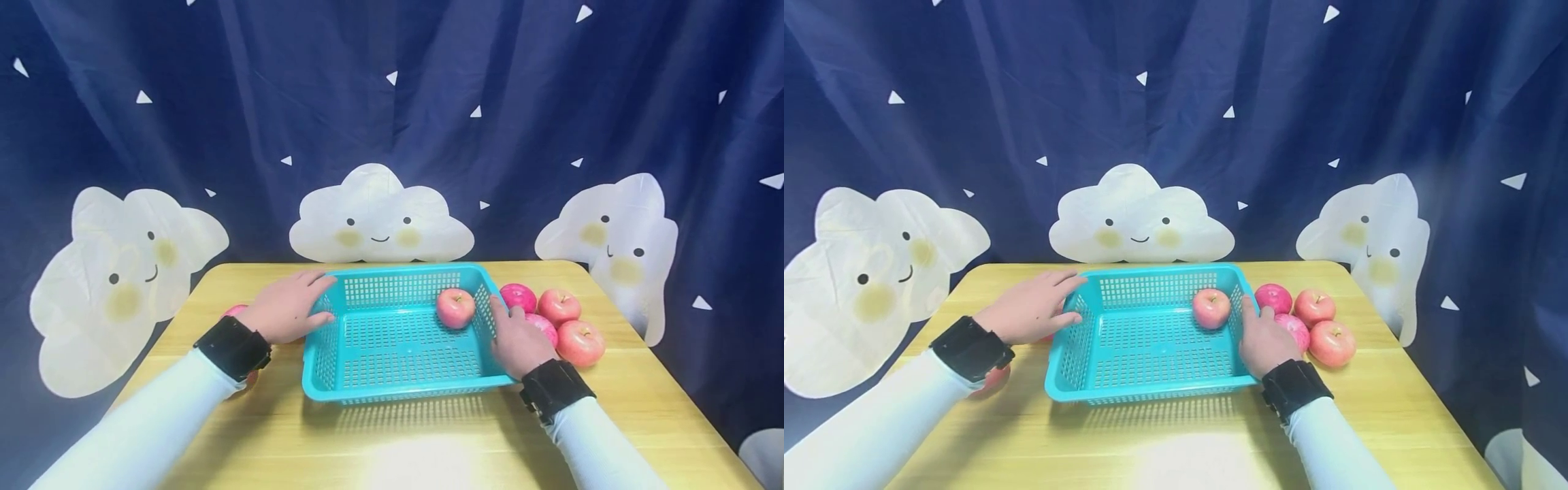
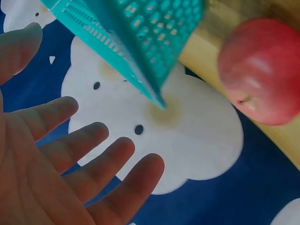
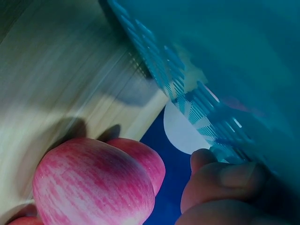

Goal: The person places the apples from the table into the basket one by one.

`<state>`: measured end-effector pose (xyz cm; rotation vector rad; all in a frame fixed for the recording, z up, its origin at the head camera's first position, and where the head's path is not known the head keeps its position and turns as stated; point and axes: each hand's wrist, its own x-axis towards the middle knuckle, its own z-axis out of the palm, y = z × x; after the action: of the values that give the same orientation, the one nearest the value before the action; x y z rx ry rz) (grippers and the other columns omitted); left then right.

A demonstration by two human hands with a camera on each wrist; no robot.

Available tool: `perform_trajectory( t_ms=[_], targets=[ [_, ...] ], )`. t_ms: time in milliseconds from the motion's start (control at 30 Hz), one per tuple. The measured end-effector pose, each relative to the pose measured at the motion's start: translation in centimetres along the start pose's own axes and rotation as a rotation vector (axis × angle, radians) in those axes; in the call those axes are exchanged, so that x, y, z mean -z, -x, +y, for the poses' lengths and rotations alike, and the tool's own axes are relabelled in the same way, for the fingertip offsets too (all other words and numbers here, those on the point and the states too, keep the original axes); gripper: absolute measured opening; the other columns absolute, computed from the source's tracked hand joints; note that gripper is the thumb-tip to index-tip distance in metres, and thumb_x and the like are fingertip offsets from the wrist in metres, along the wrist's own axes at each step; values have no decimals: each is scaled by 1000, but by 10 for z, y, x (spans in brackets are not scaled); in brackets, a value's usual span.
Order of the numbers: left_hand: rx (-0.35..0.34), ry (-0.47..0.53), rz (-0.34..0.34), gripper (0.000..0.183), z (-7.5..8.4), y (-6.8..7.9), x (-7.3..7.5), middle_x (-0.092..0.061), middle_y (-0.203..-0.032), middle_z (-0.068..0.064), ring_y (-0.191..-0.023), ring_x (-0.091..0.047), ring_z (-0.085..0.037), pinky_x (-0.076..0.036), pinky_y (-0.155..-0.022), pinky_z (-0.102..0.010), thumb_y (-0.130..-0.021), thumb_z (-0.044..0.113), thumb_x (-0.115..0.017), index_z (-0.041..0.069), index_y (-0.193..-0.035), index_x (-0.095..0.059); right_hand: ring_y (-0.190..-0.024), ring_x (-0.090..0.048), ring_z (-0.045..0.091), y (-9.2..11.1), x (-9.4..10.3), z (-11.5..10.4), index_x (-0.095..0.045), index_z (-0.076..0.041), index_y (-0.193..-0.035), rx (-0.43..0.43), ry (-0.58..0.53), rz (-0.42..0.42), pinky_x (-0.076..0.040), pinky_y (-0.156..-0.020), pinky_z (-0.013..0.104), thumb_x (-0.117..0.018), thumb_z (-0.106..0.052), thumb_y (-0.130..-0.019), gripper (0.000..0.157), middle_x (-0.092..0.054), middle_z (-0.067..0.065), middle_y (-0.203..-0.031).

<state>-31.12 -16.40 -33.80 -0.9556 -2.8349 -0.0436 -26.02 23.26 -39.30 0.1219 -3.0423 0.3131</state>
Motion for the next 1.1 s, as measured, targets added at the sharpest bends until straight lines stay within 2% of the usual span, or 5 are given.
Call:
perform_trajectory(
  t_ms=[100, 433, 600, 800, 1100],
  targets=[
    [20, 24, 14, 71, -7, 12, -1, -45, -137, -16, -125, -38, -32, -38, -100, -54, -85, 42, -65, 7, -142, -40, -84, -57, 40, 0, 1, 0, -22, -5, -148, 7, 1, 2, -54, -62, 57, -65, -16, -84, 78, -46, 33, -116],
    [189, 40, 8, 68, -30, 54, -8, -47, -135, -19, -122, -40, -37, -39, -96, -60, -85, 44, -66, 6, -137, -45, -84, -57, 41, -1, 0, 2, -23, -2, -147, 36, -6, 25, -55, -59, 55, -66, -15, -82, 78, -46, 36, -115],
    [213, 8, 16, 59, -36, 77, -20, -51, -128, -20, -118, -43, -37, -41, -94, -60, -83, 40, -69, 5, -128, -53, -86, -57, 43, -1, -1, 3, -23, -2, -147, 40, -13, 26, -54, -61, 57, -65, -15, -82, 78, -45, 36, -116],
    [241, 6, 41, 47, -41, 104, -36, -57, -115, -13, -106, -51, -34, -49, -82, -57, -82, 39, -69, 9, -117, -60, -88, -56, 43, 1, -1, 5, -23, -3, -147, 31, -19, 9, -55, -61, 56, -62, -16, -84, 76, -45, 36, -117],
    [325, 34, 4, 59, -42, 124, -49, -48, -134, -19, -113, -46, -44, -47, -79, -64, -81, 41, -69, 13, -131, -54, -88, -57, 43, -3, -2, 6, -22, -4, -148, 50, -15, 6, -55, -61, 56, -62, -16, -84, 76, -44, 36, -120]
  ],
)
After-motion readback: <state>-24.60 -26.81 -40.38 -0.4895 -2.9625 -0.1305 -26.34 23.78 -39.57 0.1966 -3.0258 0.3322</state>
